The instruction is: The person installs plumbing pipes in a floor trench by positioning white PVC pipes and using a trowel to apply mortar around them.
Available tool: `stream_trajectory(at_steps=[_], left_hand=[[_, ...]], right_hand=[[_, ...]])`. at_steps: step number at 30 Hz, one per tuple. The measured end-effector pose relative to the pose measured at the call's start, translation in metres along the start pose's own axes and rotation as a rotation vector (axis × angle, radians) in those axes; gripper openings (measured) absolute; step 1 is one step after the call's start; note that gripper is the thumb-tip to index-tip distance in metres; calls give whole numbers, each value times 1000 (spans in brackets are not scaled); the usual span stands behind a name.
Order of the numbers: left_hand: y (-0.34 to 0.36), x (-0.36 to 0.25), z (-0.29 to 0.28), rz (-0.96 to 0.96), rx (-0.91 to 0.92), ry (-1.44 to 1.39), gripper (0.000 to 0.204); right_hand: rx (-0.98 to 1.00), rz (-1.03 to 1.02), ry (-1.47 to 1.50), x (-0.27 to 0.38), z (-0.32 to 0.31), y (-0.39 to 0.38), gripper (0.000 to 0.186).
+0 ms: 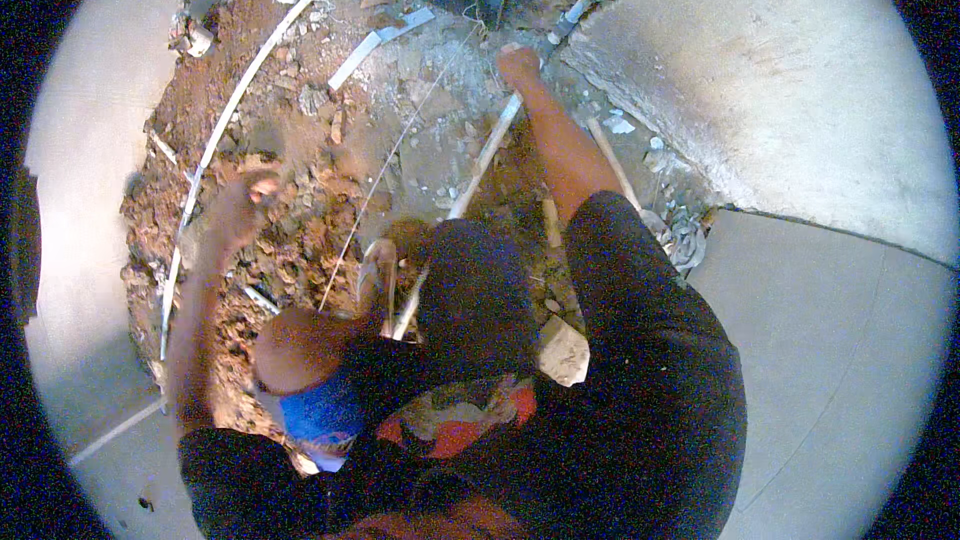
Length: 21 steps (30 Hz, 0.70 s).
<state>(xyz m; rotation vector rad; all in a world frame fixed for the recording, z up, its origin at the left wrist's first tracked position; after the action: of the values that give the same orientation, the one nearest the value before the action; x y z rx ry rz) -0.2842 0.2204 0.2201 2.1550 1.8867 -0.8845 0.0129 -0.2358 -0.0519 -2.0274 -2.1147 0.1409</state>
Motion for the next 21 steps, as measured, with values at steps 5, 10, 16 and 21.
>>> stream_trajectory(at_steps=[5,10,16,21], left_hand=[[10,55,89,67,-78,-309,36],[74,59,144,79,-86,-510,32],[147,34,162,135,-190,-604,28],[212,43,183,363,-292,-686,27]], right_hand=[[-124,49,266,55,-7,23,50],[-34,279,504,61,40,49,36],[-89,115,665,57,46,55,27],[228,464,1382,76,49,14,22]])
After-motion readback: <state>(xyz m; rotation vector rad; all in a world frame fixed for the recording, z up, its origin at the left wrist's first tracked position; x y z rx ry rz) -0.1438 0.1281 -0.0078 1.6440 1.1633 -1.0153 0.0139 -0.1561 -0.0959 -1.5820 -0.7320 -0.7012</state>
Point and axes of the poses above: each hand's wrist, its own y-axis towards the middle knuckle, its own z-axis out of the palm, x = y × z, the point moved 3 cm from there along y, towards the middle knuckle, and after that the axes turned 9 degrees about z, right-handed, at the moved point
